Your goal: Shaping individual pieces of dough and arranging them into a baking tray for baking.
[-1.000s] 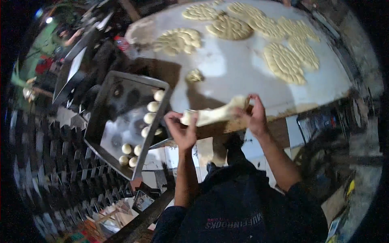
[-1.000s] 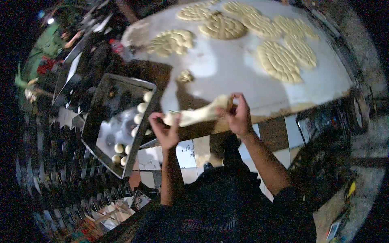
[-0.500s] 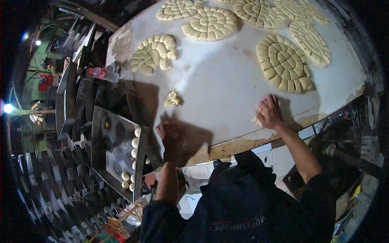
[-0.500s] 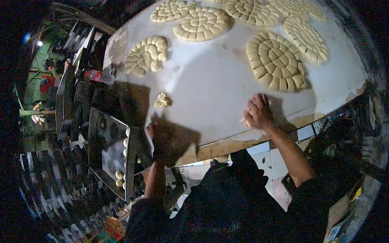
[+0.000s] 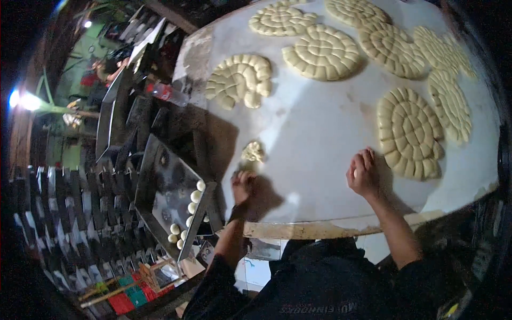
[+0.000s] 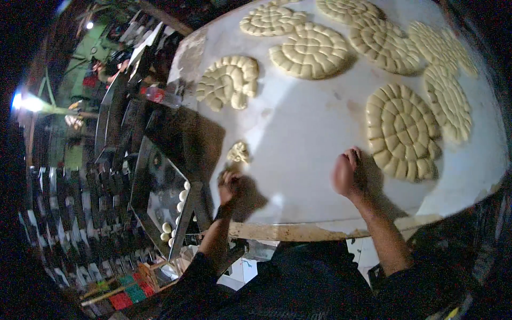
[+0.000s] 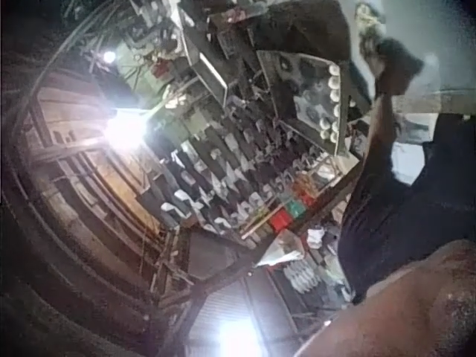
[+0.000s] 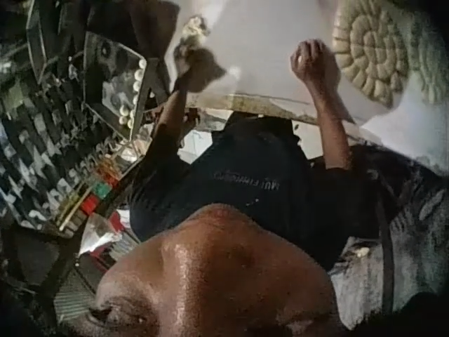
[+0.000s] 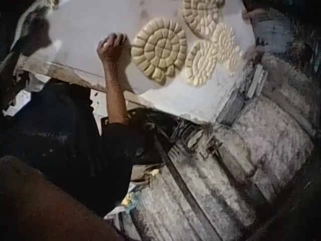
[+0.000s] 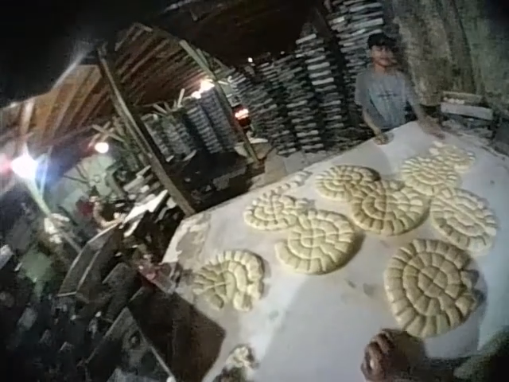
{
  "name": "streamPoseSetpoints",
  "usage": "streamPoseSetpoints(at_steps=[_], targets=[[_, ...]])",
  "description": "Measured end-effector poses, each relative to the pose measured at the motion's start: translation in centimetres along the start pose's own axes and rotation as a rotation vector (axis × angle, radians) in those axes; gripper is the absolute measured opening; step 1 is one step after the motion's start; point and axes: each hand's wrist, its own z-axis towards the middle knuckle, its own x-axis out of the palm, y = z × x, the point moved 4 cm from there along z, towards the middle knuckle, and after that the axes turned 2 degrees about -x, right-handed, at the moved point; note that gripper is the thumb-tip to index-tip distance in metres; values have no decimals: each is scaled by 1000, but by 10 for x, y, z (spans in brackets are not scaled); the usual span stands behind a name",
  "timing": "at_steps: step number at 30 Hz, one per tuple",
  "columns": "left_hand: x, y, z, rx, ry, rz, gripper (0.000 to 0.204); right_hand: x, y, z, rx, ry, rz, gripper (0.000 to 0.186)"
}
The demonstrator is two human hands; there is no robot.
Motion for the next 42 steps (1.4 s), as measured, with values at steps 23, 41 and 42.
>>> streamPoseSetpoints(at_steps=[23, 41, 42], targets=[[67, 55, -93, -316, -55, -1079, 34, 73, 65, -18, 333, -63, -26, 11], [-90, 0, -68, -220, 183, -1206, 36, 69, 316, 31, 340, 353, 487, 39], [-91, -7, -72, -242, 156, -1243, 36, 59, 324, 31, 413, 317, 491, 36]])
